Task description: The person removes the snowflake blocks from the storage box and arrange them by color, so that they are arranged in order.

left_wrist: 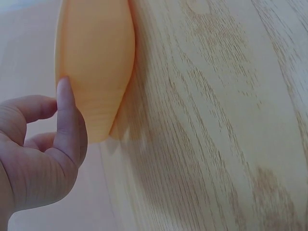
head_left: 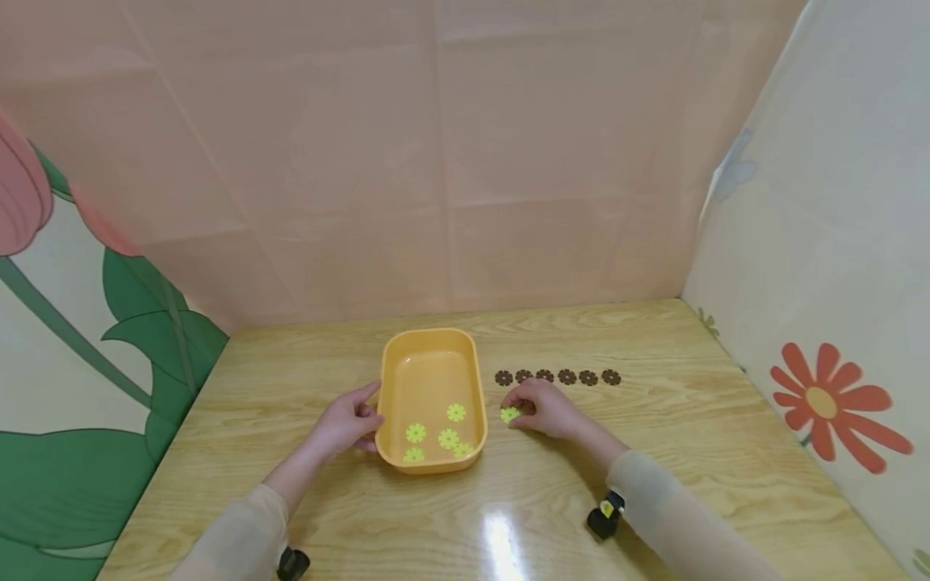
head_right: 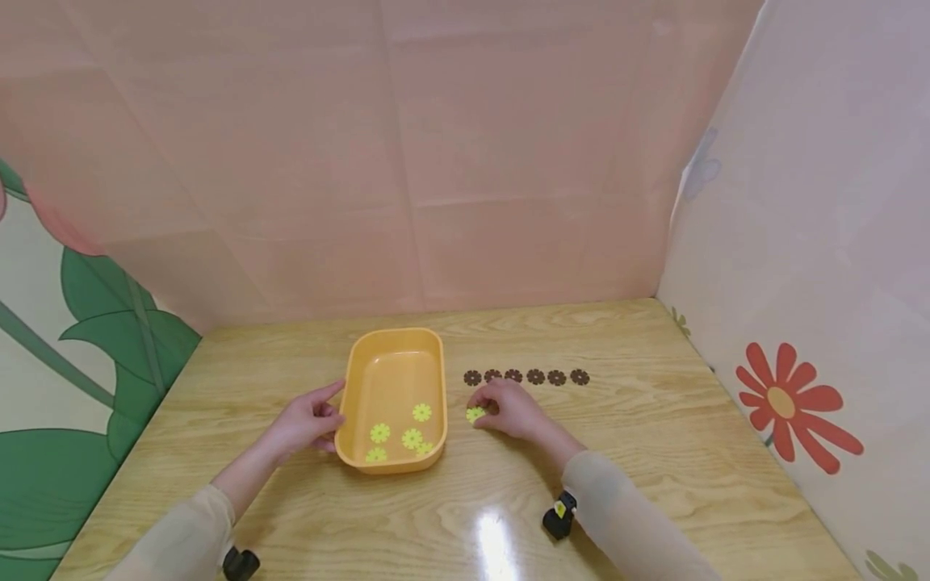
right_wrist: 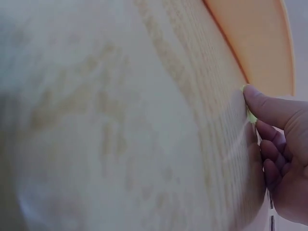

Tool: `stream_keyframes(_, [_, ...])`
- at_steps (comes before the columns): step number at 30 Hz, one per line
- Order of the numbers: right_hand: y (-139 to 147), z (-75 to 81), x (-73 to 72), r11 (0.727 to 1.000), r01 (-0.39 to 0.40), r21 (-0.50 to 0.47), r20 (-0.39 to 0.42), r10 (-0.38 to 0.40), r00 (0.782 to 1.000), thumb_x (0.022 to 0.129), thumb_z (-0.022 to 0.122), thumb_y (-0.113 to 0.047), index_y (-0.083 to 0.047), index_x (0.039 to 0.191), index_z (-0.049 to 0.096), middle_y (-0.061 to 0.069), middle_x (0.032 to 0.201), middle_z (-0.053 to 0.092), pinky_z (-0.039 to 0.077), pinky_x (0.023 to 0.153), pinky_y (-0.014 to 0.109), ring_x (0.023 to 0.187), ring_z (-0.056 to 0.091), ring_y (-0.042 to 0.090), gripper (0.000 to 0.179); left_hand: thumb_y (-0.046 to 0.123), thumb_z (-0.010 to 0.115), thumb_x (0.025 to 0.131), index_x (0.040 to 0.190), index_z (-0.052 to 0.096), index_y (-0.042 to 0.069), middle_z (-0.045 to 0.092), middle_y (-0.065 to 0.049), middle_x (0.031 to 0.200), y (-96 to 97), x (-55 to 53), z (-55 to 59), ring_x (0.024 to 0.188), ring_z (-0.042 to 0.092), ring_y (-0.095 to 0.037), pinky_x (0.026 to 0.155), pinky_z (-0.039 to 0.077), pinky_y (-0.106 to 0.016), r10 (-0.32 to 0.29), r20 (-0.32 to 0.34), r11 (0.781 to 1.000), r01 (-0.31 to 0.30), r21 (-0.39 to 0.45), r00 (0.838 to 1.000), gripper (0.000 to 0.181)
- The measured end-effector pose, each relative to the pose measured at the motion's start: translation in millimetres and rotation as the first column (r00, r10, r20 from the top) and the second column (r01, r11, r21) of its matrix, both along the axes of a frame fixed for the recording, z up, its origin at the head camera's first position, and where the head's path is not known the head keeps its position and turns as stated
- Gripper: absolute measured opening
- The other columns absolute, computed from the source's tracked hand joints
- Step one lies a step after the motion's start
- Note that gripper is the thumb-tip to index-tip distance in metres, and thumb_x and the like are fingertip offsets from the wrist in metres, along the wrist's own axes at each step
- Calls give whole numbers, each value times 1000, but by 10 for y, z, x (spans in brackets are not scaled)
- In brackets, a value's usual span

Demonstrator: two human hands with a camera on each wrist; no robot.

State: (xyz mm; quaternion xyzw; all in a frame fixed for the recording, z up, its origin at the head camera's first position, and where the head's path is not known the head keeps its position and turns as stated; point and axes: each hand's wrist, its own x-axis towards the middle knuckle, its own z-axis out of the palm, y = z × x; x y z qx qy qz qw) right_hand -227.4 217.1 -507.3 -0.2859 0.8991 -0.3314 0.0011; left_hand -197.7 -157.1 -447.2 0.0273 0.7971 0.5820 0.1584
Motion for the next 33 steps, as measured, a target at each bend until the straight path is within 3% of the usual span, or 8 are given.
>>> stream_keyframes(8, [75,-35,-40,984,24,-178,107,-5,994,85,78,-15,-6,112,69,2,95,64,55,74,26,84,57,16,30,-6,62,92,153,33,1,47,-9,85,5,-3,7,62,56,-17,61,64,-42,7,17,1000,-7,-2,1000,67])
stream_keyframes(14, [108,86,-54,979,95,-179,129,-72,989,89,74,-17,-4,116,67,-2,94,62,55,75,27,85,57,17,31,-6,62,92,153,33,1,48,-10,86,0,-17,-18,62,57,-17,61,63,-41,13,22,1000,-13,-4,1000,67])
stream_keyframes(18, [86,199,-74,977,89,-192,109,-69,992,91,71,-13,-3,118,66,-3,95,64,57,77,28,87,60,16,30,-6,62,92,153,34,2,48,-10,86,0,-19,-19,63,57,-17,62,64,-42,17,24,1000,-17,-7,1000,67])
stream_keyframes(23, [-67,393,-85,976,19,-216,43,-10,999,92,70,-9,0,117,66,2,100,68,58,81,34,91,62,17,27,-5,62,92,153,33,1,48,-10,86,-3,-10,0,63,57,-17,61,63,-41,13,21,1000,-13,-8,1000,67])
stream_keyframes(27, [-275,564,-82,971,-47,-233,25,54,998,91,72,-8,-1,117,66,7,104,69,58,83,46,94,63,21,28,-5,62,92,153,33,1,48,-10,86,-4,-9,13,63,56,-17,60,63,-38,15,22,1000,-15,-6,1000,67])
stream_keyframes(33, [-630,732,-72,955,-210,-208,-12,212,977,89,74,-8,-2,122,65,7,109,69,57,87,42,100,62,29,35,-5,62,93,153,33,2,47,-10,86,-12,-23,0,63,55,-17,59,63,-36,13,26,1000,-13,-1,1000,67])
